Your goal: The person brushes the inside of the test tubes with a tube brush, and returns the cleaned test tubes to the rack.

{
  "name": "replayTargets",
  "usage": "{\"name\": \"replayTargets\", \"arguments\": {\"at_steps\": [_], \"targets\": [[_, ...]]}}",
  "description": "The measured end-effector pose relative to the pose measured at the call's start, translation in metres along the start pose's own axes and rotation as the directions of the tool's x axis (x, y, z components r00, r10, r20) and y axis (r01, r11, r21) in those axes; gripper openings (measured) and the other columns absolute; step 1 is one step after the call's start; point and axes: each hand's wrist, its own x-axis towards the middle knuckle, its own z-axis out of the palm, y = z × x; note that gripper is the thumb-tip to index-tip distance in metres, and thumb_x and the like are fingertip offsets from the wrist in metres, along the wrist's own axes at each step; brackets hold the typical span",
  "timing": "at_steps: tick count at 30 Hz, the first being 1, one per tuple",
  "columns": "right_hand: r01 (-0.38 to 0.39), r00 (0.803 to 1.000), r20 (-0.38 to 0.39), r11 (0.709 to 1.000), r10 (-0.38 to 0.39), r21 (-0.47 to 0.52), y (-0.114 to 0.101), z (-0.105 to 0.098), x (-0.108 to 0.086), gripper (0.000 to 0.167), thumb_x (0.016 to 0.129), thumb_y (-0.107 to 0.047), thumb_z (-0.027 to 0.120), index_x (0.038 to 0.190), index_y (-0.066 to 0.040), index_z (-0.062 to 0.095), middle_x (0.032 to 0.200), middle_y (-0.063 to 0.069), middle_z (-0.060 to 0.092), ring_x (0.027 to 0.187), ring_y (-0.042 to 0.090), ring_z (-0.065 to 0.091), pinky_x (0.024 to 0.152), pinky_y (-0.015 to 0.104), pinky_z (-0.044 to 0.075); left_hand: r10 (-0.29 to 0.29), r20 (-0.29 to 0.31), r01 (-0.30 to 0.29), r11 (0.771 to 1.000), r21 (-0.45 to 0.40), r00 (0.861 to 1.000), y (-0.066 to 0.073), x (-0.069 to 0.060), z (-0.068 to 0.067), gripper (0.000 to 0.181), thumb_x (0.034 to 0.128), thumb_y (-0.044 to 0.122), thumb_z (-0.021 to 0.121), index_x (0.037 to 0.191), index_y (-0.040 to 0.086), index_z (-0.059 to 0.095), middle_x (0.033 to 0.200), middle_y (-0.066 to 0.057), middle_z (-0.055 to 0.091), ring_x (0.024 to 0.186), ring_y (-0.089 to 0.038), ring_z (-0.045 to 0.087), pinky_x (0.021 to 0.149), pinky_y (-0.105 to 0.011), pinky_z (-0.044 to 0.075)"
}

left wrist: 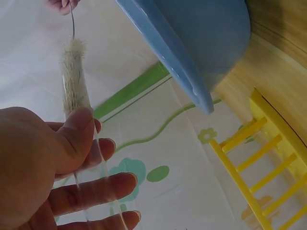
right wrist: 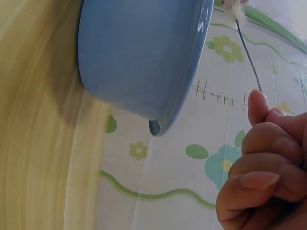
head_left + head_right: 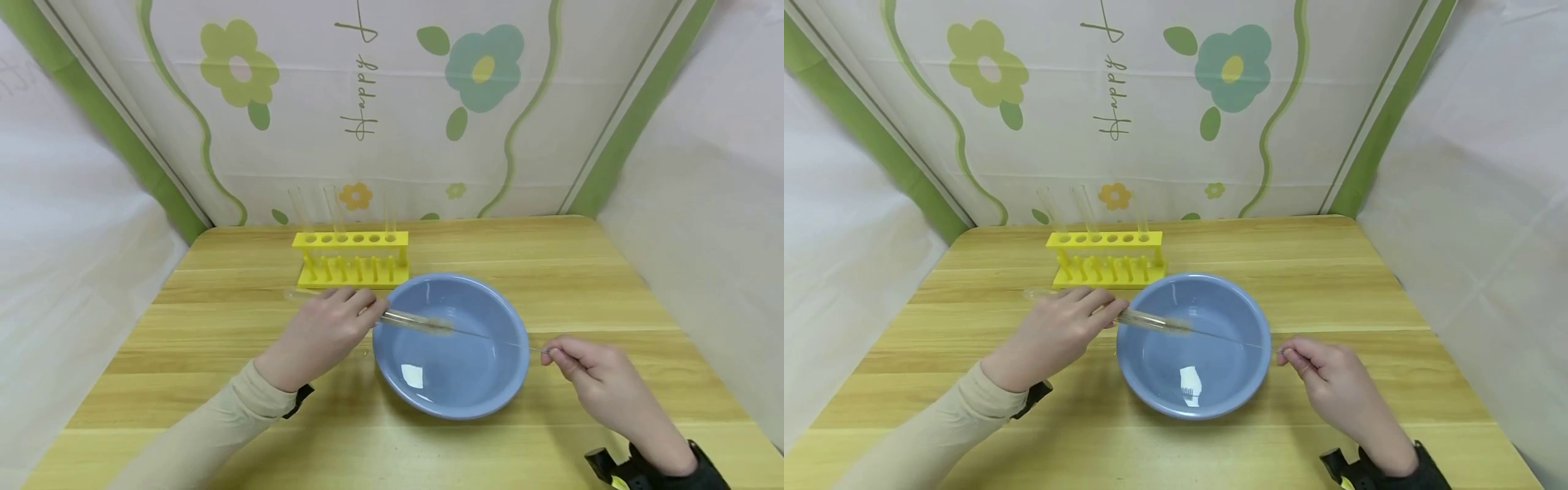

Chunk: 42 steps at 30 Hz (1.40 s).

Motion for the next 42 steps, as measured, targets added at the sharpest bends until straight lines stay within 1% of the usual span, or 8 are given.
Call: {"name": "replayTargets", "arguments": {"at_steps": [6, 12, 16, 26, 29, 33, 39, 42], "targets": [[-0.021, 1.0, 0.019, 1.0, 0.02, 0.015, -0.006, 0.004, 0.003, 0.038, 0.083, 0.018, 0.064, 0.09, -0.018, 0.07, 0.083, -0.012, 0.067, 0.073, 0.002, 0.056, 0.065, 0.011, 0.045, 0.008, -0.006, -0.008, 0.999, 0.041, 1.0, 0.003, 0.003, -0.001, 0.029, 0.0857, 0.0, 0.075, 0.114, 0.003, 0.07, 0.093, -0.007, 0.064, 0.076, -0.025, 0.067, 0.063, -0.033, 0.058], [-0.077, 0.994, 0.09, 0.991, 0.067, 0.112, -0.015, 0.005, 0.005, 0.033, 0.09, 0.014, 0.06, 0.09, -0.018, 0.068, 0.065, -0.017, 0.043, 0.057, 0.002, 0.041, 0.05, 0.02, 0.036, 0.021, -0.025, -0.019, 0.999, 0.05, 0.999, 0.006, 0.006, 0.0, 0.025, 0.0871, 0.002, 0.074, 0.112, 0.003, 0.07, 0.094, -0.007, 0.064, 0.077, -0.024, 0.066, 0.065, -0.033, 0.058], [-0.129, 0.984, 0.149, 0.974, 0.102, 0.188, -0.02, 0.005, 0.008, 0.031, 0.094, 0.011, 0.056, 0.091, -0.017, 0.067, 0.062, -0.015, 0.037, 0.051, 0.001, 0.034, 0.044, 0.021, 0.034, 0.019, -0.032, -0.018, 0.999, 0.031, 0.999, 0.008, 0.007, 0.0, 0.026, 0.0861, 0.001, 0.075, 0.111, 0.003, 0.071, 0.096, -0.007, 0.065, 0.079, -0.025, 0.066, 0.067, -0.035, 0.059], [-0.168, 0.957, 0.289, 0.886, 0.04, 0.432, -0.03, 0.014, 0.015, 0.027, 0.099, 0.009, 0.048, 0.094, -0.013, 0.064, 0.057, -0.001, 0.035, 0.048, 0.007, 0.035, 0.04, 0.024, 0.033, 0.075, -0.121, -0.069, 0.996, 0.049, 0.99, 0.019, 0.018, -0.003, 0.018, 0.0875, 0.003, 0.074, 0.105, 0.006, 0.072, 0.09, -0.005, 0.063, 0.078, -0.02, 0.064, 0.07, -0.032, 0.058], [-0.179, 0.948, 0.316, 0.86, 0.022, 0.478, -0.032, 0.015, 0.017, 0.028, 0.1, 0.008, 0.047, 0.094, -0.013, 0.063, 0.056, 0.0, 0.036, 0.047, 0.006, 0.035, 0.038, 0.024, 0.032, 0.076, -0.125, -0.071, 0.996, 0.046, 0.989, 0.021, 0.02, -0.006, 0.012, 0.094, 0.005, 0.066, 0.104, 0.006, 0.072, 0.09, -0.005, 0.062, 0.077, -0.02, 0.062, 0.071, -0.032, 0.057], [-0.217, 0.931, 0.366, 0.821, 0.01, 0.528, -0.034, 0.016, 0.019, 0.024, 0.102, 0.004, 0.045, 0.094, -0.01, 0.063, 0.055, 0.002, 0.037, 0.043, 0.005, 0.036, 0.033, 0.023, 0.03, 0.086, -0.138, -0.08, 0.995, 0.052, 0.987, 0.024, 0.022, -0.008, 0.023, 0.101, 0.001, 0.05, 0.103, 0.006, 0.072, 0.09, -0.005, 0.061, 0.076, -0.021, 0.06, 0.07, -0.03, 0.056], [-0.266, 0.906, 0.423, 0.753, -0.018, 0.602, -0.037, 0.021, 0.021, 0.023, 0.103, 0.003, 0.042, 0.096, -0.006, 0.062, 0.052, 0.005, 0.034, 0.038, 0.01, 0.03, 0.03, 0.022, 0.026, 0.105, -0.19, -0.09, 0.992, 0.087, 0.976, 0.029, 0.025, -0.007, 0.028, 0.0985, -0.005, 0.045, 0.1, 0.006, 0.071, 0.085, -0.004, 0.056, 0.071, -0.02, 0.055, 0.066, -0.029, 0.052], [-0.287, 0.897, 0.442, 0.737, -0.018, 0.612, -0.04, 0.022, 0.024, 0.023, 0.104, 0.001, 0.042, 0.096, -0.006, 0.062, 0.052, 0.006, 0.034, 0.038, 0.012, 0.03, 0.03, 0.022, 0.026, 0.111, -0.207, -0.093, 0.991, 0.094, 0.972, 0.031, 0.028, -0.007, 0.027, 0.097, -0.006, 0.047, 0.099, 0.007, 0.071, 0.083, -0.004, 0.055, 0.07, -0.02, 0.054, 0.063, -0.028, 0.05]]}}
